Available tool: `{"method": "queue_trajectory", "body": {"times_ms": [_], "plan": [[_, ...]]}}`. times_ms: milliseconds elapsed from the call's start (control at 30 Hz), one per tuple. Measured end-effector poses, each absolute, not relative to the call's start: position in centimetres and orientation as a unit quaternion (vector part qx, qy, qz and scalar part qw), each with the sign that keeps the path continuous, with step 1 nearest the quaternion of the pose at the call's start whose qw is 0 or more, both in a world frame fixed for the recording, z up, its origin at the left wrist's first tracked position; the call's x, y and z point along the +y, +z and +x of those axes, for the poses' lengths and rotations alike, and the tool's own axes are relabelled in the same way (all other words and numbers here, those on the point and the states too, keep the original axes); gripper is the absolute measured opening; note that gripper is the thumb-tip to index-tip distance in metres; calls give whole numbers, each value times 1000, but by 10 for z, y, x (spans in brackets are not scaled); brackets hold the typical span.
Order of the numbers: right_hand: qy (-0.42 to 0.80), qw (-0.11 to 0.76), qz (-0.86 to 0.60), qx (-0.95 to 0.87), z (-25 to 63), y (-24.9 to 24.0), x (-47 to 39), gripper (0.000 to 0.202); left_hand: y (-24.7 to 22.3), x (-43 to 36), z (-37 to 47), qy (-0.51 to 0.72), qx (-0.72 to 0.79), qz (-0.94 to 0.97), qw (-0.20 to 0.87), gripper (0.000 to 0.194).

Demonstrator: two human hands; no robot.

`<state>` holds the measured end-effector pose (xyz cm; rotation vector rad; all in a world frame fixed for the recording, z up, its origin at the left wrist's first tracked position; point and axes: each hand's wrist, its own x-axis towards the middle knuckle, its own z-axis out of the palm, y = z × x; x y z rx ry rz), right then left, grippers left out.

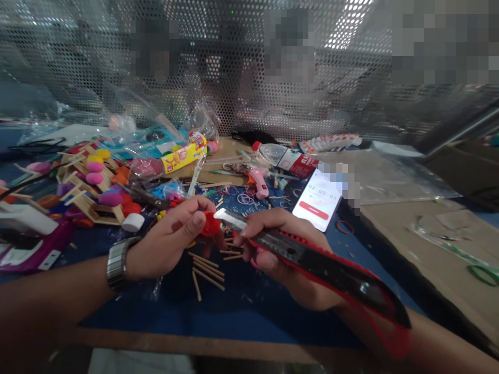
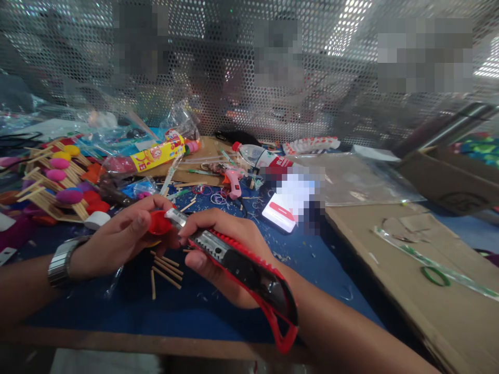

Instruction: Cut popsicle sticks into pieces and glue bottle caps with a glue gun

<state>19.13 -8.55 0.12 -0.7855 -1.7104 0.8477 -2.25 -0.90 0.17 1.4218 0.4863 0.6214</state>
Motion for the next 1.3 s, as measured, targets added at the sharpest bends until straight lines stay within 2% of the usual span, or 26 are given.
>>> {"method": "queue_trajectory", "body": {"times_ms": [200,400,600,767,967,1133,1200,1300], "plan": [[298,486,-341,-748,194,5,-83,15,1,-9,-21,290,220,635,681,48],[149,434,-333,-824,193,8,-82,17,4,-10,-22,280,234,661,656,46],[105,396,-326,-852,191,8,-82,19,4,-9,-24,255,250,696,623,47],[165,405,-332,-836,190,8,-82,17,4,-9,-24,259,244,706,613,47],[320,509,-342,-722,190,-2,-86,21,3,-10,-22,284,218,655,666,40],[304,527,-370,-702,192,-4,-82,20,1,-10,-22,308,233,607,695,33],[304,524,-393,-691,193,-5,-79,25,0,-10,-22,322,250,579,706,31],[327,511,-400,-687,194,-6,-73,43,-1,-10,-22,329,270,564,707,31]]}}
